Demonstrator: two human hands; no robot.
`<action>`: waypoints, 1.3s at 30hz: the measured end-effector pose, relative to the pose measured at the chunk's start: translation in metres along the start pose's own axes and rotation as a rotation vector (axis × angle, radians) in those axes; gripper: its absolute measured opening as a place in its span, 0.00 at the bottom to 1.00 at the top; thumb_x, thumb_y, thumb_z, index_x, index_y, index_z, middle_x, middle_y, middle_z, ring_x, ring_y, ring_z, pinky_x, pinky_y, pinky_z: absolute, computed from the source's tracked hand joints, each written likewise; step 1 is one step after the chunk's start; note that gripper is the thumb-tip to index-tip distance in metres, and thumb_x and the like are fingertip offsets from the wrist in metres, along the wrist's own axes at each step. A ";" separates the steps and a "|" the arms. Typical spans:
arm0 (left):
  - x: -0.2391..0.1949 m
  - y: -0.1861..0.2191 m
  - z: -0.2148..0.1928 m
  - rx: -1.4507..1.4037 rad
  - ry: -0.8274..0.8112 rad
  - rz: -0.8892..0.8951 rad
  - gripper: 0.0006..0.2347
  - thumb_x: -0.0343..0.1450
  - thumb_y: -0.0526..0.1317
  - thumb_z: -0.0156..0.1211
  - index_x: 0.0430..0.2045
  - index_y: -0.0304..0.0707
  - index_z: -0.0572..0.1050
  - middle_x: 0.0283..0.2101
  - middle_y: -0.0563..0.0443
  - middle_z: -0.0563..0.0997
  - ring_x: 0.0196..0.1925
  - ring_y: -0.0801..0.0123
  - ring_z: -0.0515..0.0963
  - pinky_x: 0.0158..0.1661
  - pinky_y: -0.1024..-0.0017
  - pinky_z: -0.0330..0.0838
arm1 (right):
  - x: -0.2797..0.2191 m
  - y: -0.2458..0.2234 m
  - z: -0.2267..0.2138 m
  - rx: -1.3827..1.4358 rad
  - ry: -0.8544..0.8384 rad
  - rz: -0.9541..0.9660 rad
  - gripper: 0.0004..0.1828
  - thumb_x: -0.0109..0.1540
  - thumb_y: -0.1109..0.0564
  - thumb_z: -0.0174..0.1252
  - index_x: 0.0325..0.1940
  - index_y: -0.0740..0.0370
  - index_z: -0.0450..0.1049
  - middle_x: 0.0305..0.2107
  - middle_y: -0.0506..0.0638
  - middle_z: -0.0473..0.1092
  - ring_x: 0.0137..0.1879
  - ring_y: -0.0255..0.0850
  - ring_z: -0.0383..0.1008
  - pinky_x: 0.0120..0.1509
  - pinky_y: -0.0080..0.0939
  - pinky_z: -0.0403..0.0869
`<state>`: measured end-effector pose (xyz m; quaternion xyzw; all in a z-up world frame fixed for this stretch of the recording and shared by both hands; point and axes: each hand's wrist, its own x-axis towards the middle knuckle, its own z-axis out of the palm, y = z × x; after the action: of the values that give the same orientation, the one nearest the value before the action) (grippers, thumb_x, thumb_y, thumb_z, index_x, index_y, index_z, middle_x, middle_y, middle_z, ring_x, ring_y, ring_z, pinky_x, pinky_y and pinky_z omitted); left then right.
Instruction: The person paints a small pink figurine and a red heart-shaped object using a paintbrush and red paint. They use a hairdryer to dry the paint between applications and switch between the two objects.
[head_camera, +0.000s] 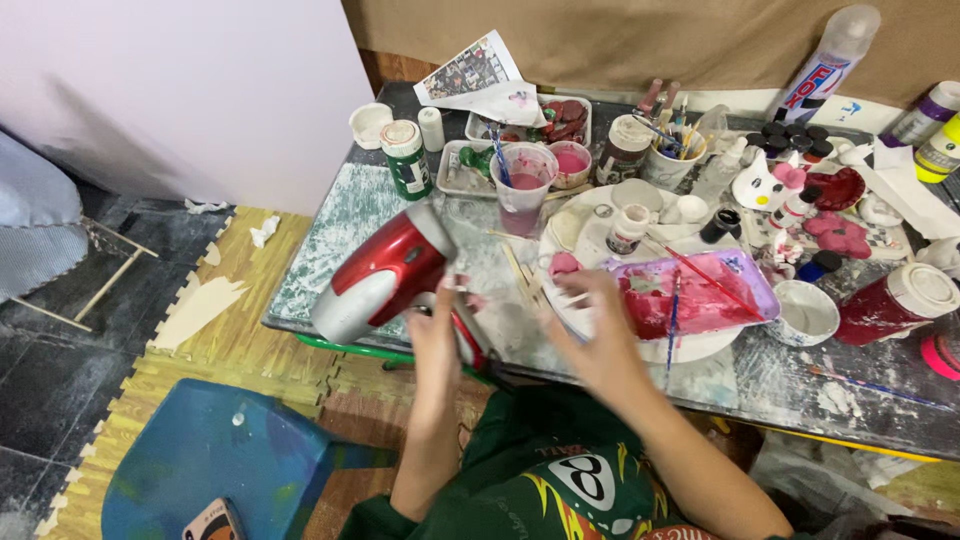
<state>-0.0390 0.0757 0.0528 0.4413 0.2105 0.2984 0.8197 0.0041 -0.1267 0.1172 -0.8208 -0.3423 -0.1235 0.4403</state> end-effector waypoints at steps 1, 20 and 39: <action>0.012 -0.004 -0.010 -0.005 0.052 -0.020 0.15 0.74 0.40 0.62 0.46 0.23 0.73 0.39 0.40 0.82 0.32 0.61 0.83 0.33 0.66 0.79 | 0.008 0.006 -0.006 -0.006 0.033 0.137 0.27 0.61 0.51 0.64 0.60 0.62 0.66 0.52 0.59 0.68 0.59 0.51 0.71 0.63 0.50 0.72; 0.104 -0.138 -0.058 0.693 0.000 0.322 0.37 0.67 0.49 0.71 0.50 0.04 0.58 0.52 0.20 0.74 0.56 0.41 0.77 0.59 0.59 0.67 | 0.047 0.031 0.039 -0.774 -0.061 0.227 0.41 0.58 0.41 0.66 0.68 0.64 0.61 0.45 0.58 0.73 0.54 0.55 0.70 0.51 0.61 0.65; -0.006 0.004 0.001 1.276 -0.048 0.587 0.20 0.72 0.43 0.59 0.54 0.26 0.69 0.52 0.31 0.74 0.57 0.40 0.72 0.56 0.50 0.66 | 0.036 0.026 -0.016 0.064 0.060 0.272 0.36 0.59 0.54 0.67 0.67 0.62 0.59 0.37 0.57 0.76 0.38 0.44 0.78 0.43 0.46 0.76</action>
<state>-0.0446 0.0728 0.0575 0.8812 0.1985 0.3156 0.2907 0.0491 -0.1329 0.1278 -0.8410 -0.2184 -0.0761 0.4891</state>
